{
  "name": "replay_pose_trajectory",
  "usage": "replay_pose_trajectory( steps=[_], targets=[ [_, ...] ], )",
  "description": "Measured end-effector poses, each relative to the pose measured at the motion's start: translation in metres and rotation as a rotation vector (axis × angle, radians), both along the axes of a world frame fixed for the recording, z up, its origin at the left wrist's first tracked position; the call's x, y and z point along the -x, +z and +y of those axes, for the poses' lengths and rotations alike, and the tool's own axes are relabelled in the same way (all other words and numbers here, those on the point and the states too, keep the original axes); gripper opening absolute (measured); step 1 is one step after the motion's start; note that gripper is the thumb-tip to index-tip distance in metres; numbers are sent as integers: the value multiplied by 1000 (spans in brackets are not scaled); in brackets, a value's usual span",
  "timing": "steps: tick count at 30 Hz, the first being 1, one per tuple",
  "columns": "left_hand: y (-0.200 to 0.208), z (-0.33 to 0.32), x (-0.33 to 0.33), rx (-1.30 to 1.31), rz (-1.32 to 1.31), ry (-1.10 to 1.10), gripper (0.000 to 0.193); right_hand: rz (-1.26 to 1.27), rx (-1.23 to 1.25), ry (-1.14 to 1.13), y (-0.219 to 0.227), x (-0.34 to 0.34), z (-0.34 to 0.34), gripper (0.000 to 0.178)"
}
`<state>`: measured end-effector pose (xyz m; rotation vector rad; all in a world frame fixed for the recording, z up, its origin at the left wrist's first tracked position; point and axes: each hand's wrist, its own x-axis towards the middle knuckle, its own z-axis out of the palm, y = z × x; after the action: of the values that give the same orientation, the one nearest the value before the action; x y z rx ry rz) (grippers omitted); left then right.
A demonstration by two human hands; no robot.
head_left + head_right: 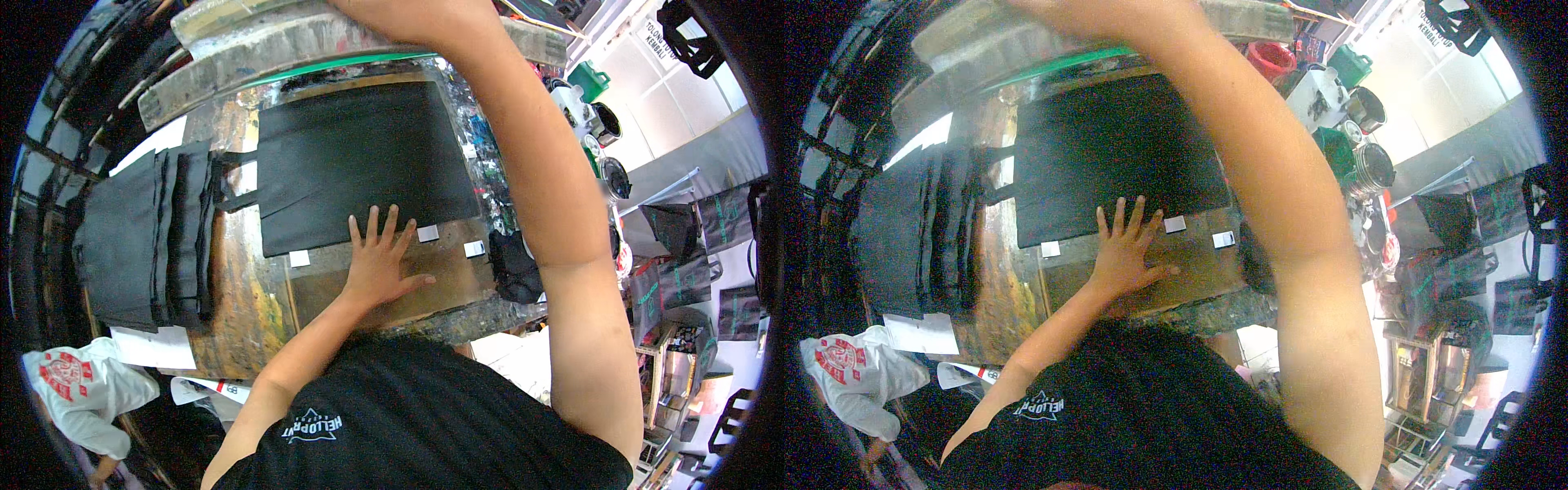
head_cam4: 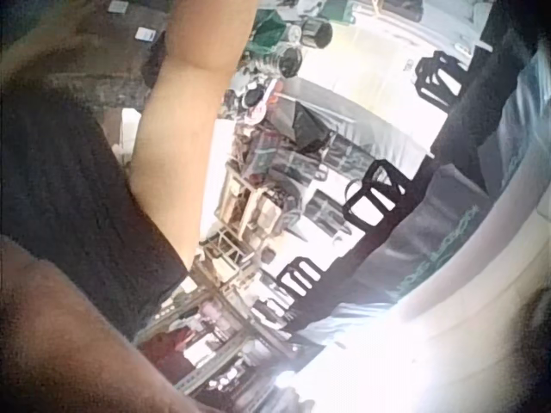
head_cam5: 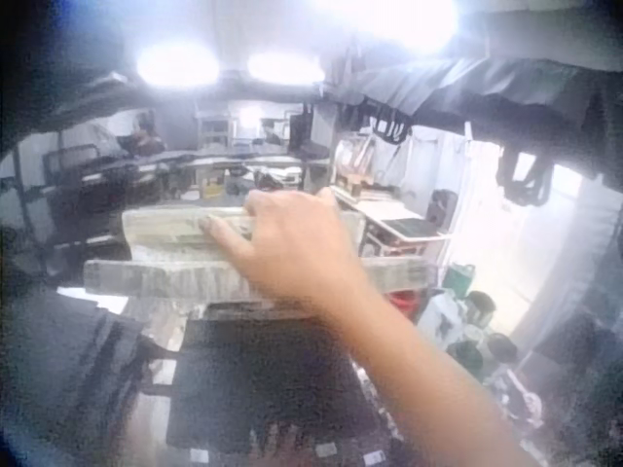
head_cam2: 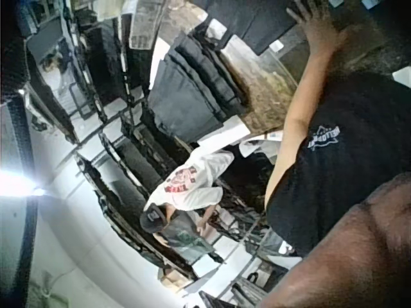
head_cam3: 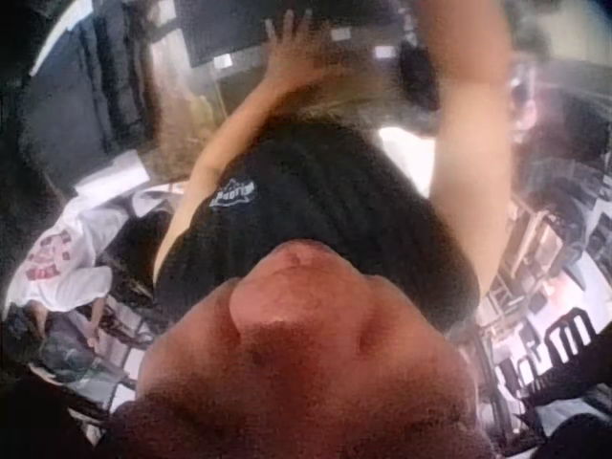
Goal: The person performs screen printing on black tote bags by placing a bag on the printing board, lowering a mesh screen, and using a squeegee to spread green ink across the design. The person lifts the screen, removes the printed bag, and hands it to an assistant before repeating the process with a new bag.
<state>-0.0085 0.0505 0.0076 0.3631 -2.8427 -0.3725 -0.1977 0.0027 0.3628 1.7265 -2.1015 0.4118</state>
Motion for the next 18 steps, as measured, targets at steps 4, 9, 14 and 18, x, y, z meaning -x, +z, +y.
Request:
replay_pose_trajectory(
  steps=[4,9,14,18],
  targets=[
    [1,2,-3,-9,-11,-11,112,-2,74,21,-1,1,-12,78],
    [0,5,-1,-34,1,-30,113,-39,62,32,-9,3,-11,79],
    [-5,5,-1,-11,-22,-16,114,-73,-17,40,1,-3,1,75],
    [18,-16,-8,-109,99,63,112,217,376,60,-30,15,-17,66]
  ],
)
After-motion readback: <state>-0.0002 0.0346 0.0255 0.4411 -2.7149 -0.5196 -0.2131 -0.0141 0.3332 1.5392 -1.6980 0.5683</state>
